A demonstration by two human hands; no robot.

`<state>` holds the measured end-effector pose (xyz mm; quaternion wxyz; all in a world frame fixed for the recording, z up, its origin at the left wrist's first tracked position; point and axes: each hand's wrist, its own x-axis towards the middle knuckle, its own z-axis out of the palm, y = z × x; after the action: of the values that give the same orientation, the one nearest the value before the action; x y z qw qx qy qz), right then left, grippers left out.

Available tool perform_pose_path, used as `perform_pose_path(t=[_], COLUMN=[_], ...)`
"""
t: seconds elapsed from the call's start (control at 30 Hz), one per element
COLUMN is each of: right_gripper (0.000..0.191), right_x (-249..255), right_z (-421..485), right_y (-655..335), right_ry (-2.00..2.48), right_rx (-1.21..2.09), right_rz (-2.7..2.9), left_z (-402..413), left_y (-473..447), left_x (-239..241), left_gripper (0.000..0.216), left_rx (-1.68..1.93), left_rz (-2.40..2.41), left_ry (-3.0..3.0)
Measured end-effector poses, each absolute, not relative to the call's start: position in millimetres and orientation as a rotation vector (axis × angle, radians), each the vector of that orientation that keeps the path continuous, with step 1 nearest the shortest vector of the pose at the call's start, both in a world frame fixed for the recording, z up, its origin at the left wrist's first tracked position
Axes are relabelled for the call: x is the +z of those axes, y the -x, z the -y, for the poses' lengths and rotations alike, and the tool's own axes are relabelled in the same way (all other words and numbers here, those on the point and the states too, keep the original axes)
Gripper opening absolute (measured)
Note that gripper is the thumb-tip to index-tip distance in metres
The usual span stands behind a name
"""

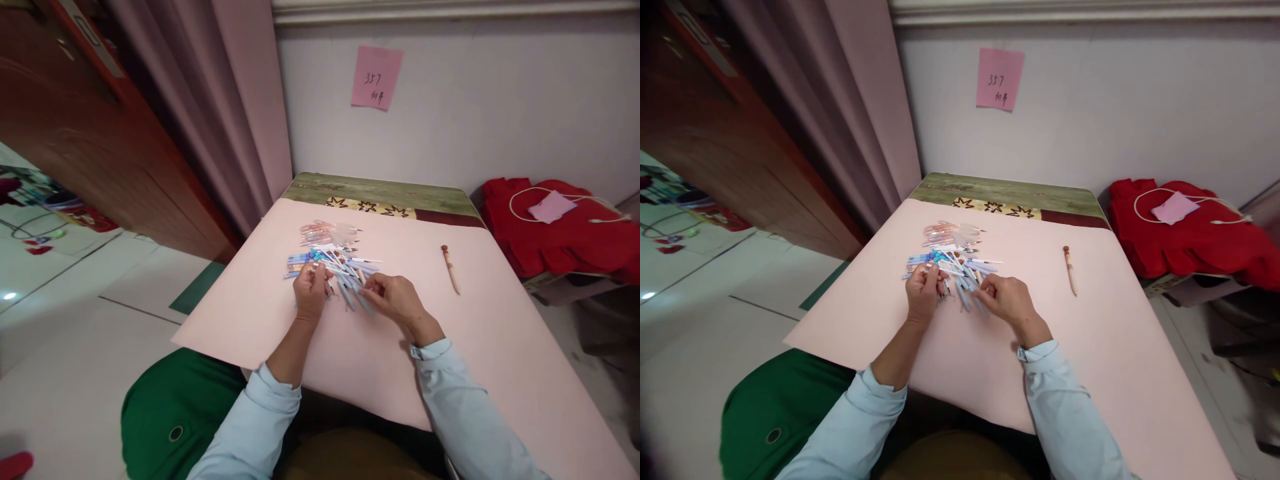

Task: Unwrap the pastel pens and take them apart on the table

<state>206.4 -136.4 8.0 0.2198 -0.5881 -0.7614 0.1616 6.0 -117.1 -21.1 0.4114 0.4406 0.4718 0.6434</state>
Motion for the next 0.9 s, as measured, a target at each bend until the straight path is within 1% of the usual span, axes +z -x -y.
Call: perform_pose_path(t=[0.17,0.27,0.47,0.7,0.9], right_gripper=[0.014,0.018,0.011,0.013,0.013], right_x=[0,-5,1,12,10], right_z=[137,137,139,139,139], right_y=[-201,-198,-196,-200,-205], right_ry=[1.737,1.792,1.844,1.706,1.677], right_rx=[0.29,0.245,0.29,0.337,0.269], right_rz=[2.054,2.033,1.939,1.846,1.947], left_z=[117,118,118,117,118], left_y=[-7,-7,-6,-6,-5], left_x=[-21,-21,-20,-23,-21], left_gripper=[0.03,0.029,0.031,0.029,0.029], left_rx=[1.617,1.622,1.611,1.616,1.623], left_rz=[-1.172,-1.172,-1.184,-1.174,-1.176], left_ry=[-1.112,-1.118,-1.116,-1.113,-1.125])
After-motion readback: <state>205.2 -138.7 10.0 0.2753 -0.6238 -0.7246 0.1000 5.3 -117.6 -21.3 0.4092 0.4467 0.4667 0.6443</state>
